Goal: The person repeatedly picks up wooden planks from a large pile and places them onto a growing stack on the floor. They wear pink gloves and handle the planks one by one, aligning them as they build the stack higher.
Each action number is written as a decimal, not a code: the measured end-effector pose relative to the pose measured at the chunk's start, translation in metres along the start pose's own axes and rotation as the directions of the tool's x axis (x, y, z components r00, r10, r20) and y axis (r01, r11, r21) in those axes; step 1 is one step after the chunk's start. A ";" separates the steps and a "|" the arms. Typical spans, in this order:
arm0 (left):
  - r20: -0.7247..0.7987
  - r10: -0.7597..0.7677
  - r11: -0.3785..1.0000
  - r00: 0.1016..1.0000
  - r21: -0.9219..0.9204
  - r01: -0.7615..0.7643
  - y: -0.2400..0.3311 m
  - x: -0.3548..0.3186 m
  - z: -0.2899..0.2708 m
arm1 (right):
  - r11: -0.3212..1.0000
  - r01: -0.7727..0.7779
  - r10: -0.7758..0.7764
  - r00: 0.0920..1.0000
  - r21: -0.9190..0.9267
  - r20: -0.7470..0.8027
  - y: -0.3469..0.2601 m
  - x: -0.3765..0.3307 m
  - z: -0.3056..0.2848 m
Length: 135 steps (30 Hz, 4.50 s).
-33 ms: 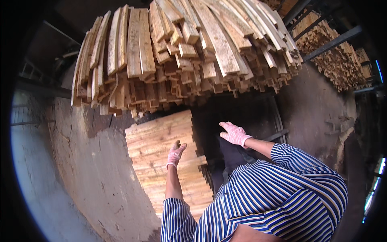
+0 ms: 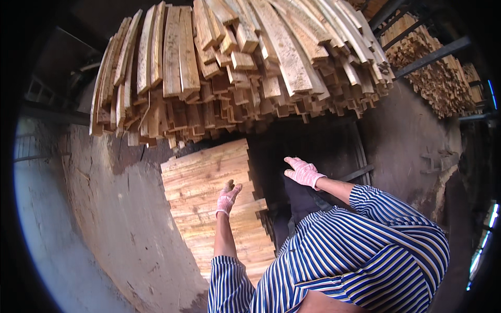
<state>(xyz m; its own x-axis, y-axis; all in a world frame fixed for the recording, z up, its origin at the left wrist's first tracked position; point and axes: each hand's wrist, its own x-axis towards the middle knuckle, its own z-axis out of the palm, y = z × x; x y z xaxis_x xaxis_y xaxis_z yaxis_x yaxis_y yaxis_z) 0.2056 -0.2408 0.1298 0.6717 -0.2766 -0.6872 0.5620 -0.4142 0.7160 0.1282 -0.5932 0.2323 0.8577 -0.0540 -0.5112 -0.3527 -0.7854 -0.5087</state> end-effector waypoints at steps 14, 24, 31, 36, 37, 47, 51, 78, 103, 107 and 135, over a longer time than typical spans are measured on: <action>-0.502 -0.485 0.748 0.716 0.185 0.637 -0.043 0.091 -0.011 | 0.488 -0.561 0.505 0.806 0.669 0.308 0.061 0.325 0.184; -0.566 -0.574 0.500 0.592 0.331 0.800 -0.035 0.111 0.003 | 0.791 0.044 -0.043 0.999 0.610 -0.016 0.097 0.441 0.319; -0.565 -0.604 0.372 0.561 0.423 0.826 0.003 0.109 0.006 | 0.625 0.004 0.091 0.993 0.781 -0.078 0.127 0.433 0.353; -0.553 -0.538 0.443 0.636 0.457 0.772 -0.016 0.108 0.005 | 0.575 -0.169 0.087 0.985 0.801 0.146 0.132 0.390 0.321; -0.555 -0.522 0.438 0.648 0.478 0.762 -0.023 0.108 0.005 | 0.548 -0.211 0.081 0.976 0.810 0.200 0.131 0.383 0.312; -0.601 -0.503 0.454 0.621 0.428 0.782 -0.017 0.096 0.012 | 0.137 -0.438 0.197 0.891 0.888 0.409 0.078 0.379 0.261; -0.547 -0.517 0.561 0.658 0.364 0.744 -0.008 0.097 0.010 | -0.216 -0.437 0.533 0.697 0.873 0.480 0.079 0.338 0.264; -0.746 -0.666 0.653 0.020 -0.570 0.499 -0.247 -0.175 0.116 | 0.313 -0.737 0.338 0.676 0.599 0.655 0.045 0.102 0.236; -0.039 -0.999 0.050 -0.031 -0.729 -0.682 -0.641 -0.434 0.425 | 0.832 -0.511 0.499 0.860 0.215 0.111 -0.059 -0.023 0.341; -0.154 -0.987 0.123 -0.035 -0.611 -0.782 -0.662 -0.433 0.402 | 0.803 -0.546 0.467 0.825 0.238 0.318 -0.060 -0.035 0.378; -0.456 -0.817 0.240 0.353 -0.826 -0.511 -0.566 -0.417 0.186 | 0.688 0.087 -0.003 0.993 -0.721 0.117 -0.012 0.034 0.312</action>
<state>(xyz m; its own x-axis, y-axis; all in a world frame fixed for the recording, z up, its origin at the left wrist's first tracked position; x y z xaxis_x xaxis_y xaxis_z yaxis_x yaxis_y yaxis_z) -0.4824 -0.0528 -0.0118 -0.0016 0.6358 -0.7718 0.1904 0.7579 0.6240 0.0449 -0.3934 0.0050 0.8089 0.0206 -0.5876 0.1014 -0.9893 0.1048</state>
